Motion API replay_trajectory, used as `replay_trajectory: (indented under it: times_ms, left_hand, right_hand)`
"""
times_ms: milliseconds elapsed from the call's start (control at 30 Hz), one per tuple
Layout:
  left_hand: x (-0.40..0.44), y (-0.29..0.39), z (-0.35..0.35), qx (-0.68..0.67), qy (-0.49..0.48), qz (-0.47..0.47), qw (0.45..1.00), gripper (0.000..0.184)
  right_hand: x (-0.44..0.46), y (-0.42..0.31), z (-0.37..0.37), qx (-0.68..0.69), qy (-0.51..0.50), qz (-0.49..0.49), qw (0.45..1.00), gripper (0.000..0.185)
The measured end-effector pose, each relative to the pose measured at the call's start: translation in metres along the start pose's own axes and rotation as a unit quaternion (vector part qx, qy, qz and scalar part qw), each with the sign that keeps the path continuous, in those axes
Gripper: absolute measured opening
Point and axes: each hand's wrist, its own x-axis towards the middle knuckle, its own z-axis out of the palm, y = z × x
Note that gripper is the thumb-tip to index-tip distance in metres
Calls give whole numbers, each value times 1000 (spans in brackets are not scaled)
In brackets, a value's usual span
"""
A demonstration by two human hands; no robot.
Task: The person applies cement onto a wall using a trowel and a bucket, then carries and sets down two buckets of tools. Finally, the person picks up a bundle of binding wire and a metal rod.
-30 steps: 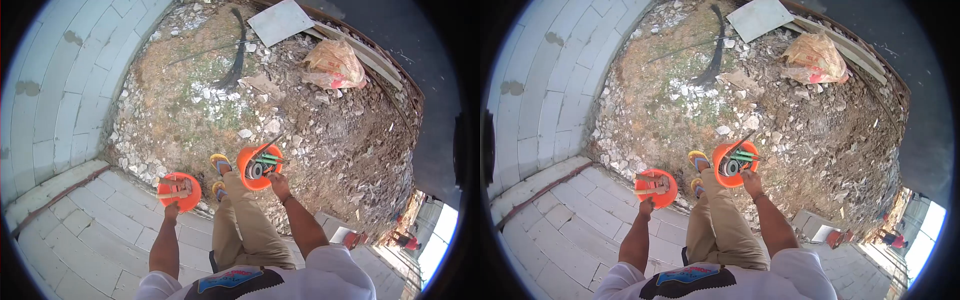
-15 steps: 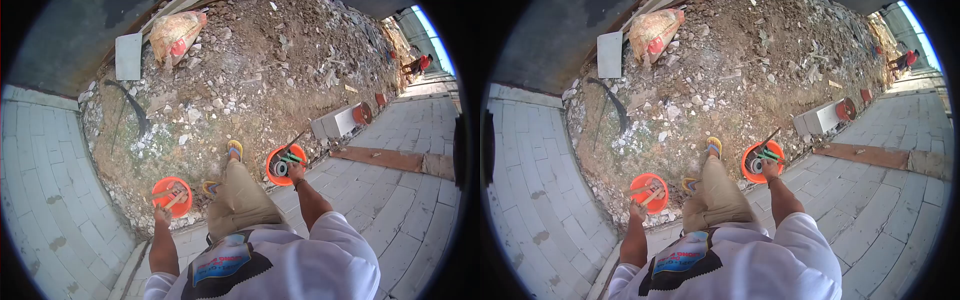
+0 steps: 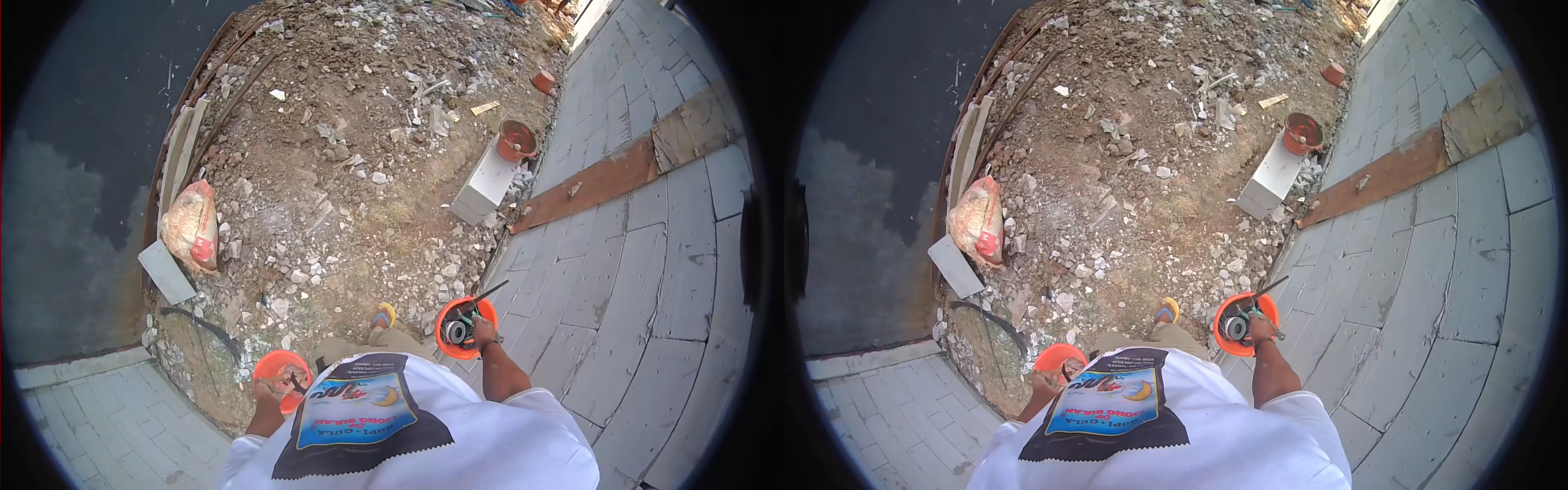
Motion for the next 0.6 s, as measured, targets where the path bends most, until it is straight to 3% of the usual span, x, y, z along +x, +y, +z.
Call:
replay_trajectory:
  times_ms: [67, 167, 233, 467, 500, 533, 600]
  left_hand:
    - [2, 1, 61, 26, -4, 6, 1000, 44]
    - [2, 30, 149, 75, 6, 6, 997, 44]
    - [11, 50, 215, 104, 8, 5, 995, 44]
    - [58, 55, 482, 207, 22, 2, 978, 43]
    - [81, 53, 515, 207, -6, 1, 978, 42]
    - [102, 52, 550, 204, -33, 0, 978, 41]
    - [152, 49, 609, 224, -62, 12, 973, 39]
  right_hand:
    - [52, 59, 33, 70, -12, 4, 997, 33]
    - [43, 66, 43, 75, -13, 25, 997, 34]
    - [24, 45, 33, -73, 18, -87, 993, 32]
    - [74, 26, 55, -235, -65, -104, 964, 24]
    - [85, 16, 54, -210, -122, -55, 969, 29]
    - [92, 6, 51, -211, -117, -47, 969, 29]
    - [103, -15, 48, -76, -63, 9, 995, 26]
